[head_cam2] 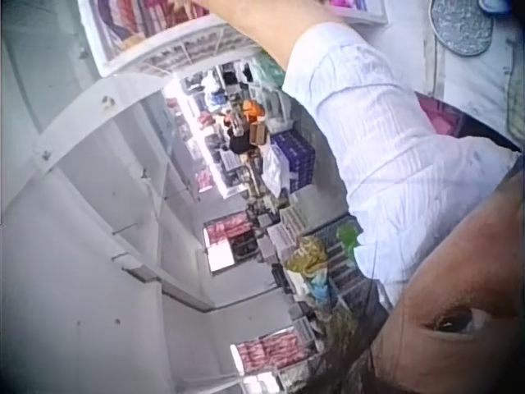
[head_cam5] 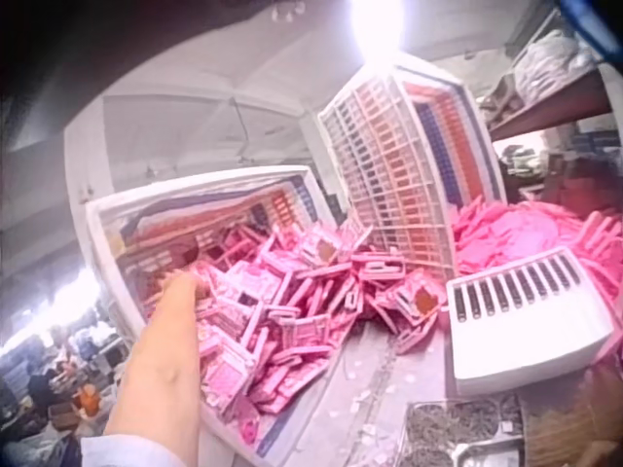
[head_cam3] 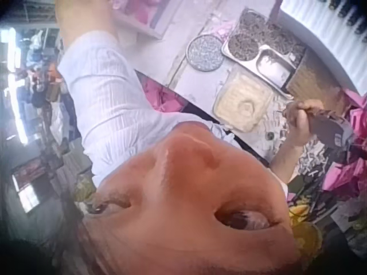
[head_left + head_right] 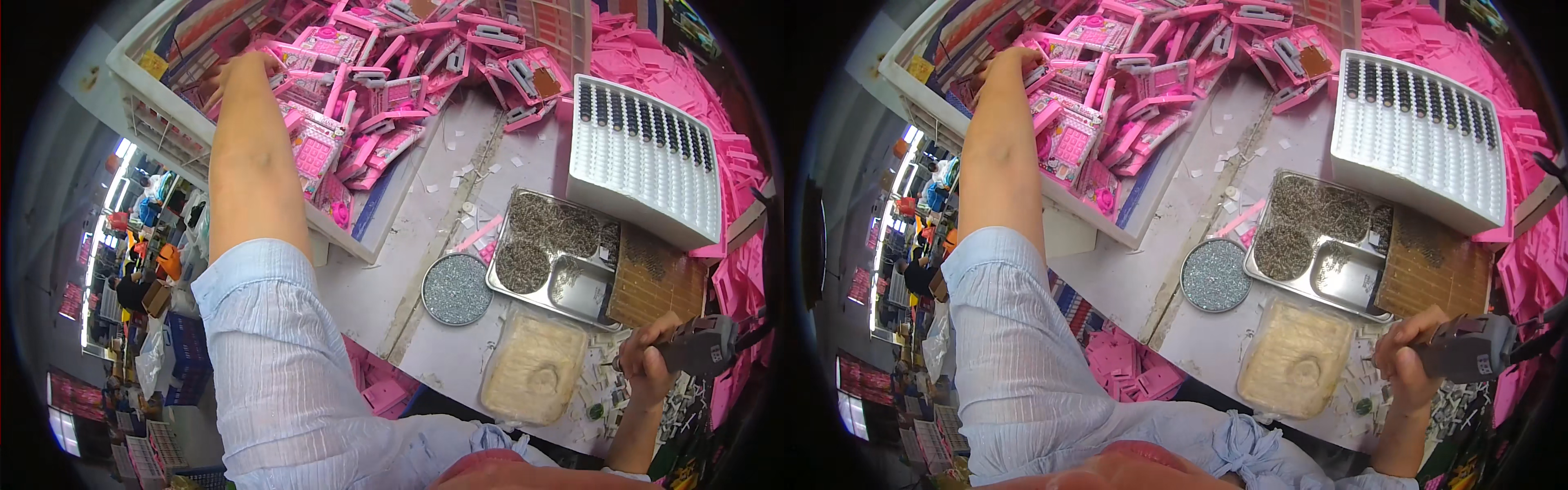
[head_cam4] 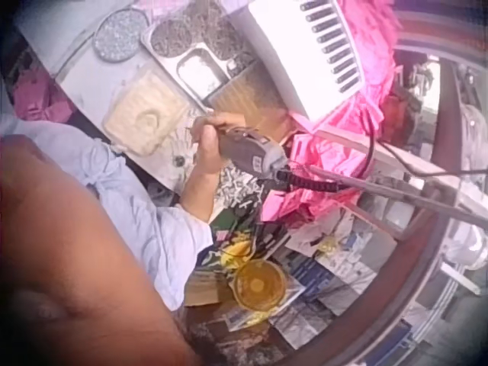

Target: Assembling components into a pink plastic toy housing, soldering wires, and using a power screwdriver.

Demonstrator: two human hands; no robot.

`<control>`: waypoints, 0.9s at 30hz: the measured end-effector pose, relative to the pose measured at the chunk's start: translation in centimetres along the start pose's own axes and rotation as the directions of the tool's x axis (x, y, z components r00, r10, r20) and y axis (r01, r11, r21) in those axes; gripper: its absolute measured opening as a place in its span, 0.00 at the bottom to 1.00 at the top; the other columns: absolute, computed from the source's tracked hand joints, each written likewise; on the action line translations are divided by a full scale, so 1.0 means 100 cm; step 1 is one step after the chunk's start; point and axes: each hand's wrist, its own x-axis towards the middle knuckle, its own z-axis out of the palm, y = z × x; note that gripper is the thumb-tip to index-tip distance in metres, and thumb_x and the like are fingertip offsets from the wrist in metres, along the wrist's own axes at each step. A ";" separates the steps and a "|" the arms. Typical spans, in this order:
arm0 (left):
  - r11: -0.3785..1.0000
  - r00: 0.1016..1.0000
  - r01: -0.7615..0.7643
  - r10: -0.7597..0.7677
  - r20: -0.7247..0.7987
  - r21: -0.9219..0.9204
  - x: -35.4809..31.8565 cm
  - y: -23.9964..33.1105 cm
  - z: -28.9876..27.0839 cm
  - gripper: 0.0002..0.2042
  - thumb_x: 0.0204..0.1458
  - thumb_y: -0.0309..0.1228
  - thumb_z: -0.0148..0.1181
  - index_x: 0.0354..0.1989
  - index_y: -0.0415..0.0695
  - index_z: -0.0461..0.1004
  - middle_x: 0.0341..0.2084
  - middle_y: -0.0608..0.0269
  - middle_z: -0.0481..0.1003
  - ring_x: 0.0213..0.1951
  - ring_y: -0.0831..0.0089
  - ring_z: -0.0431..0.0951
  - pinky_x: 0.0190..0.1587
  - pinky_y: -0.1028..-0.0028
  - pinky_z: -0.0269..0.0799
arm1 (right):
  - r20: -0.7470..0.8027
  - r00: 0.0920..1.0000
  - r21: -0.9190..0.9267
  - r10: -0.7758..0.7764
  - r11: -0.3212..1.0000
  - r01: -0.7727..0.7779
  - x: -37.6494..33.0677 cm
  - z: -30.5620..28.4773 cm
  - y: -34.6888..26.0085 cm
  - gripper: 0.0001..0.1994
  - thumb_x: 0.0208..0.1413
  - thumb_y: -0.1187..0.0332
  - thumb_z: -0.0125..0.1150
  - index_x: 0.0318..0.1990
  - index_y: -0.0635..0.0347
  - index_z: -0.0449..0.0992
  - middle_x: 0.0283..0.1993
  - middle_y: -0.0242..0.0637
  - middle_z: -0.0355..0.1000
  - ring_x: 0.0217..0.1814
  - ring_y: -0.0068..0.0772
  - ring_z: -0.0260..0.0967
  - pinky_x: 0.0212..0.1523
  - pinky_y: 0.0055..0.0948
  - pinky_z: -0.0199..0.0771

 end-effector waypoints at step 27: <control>-0.399 0.443 0.551 0.884 -0.148 -0.733 -0.312 -0.081 0.103 0.17 0.62 0.21 0.48 0.59 0.31 0.70 0.49 0.51 0.77 0.49 0.65 0.81 0.53 0.64 0.80 | -0.035 0.842 -0.769 -0.538 0.552 0.321 -0.072 0.023 -0.002 0.38 0.51 0.72 0.68 0.70 0.69 0.60 0.67 0.49 0.64 0.67 0.42 0.62 0.70 0.42 0.57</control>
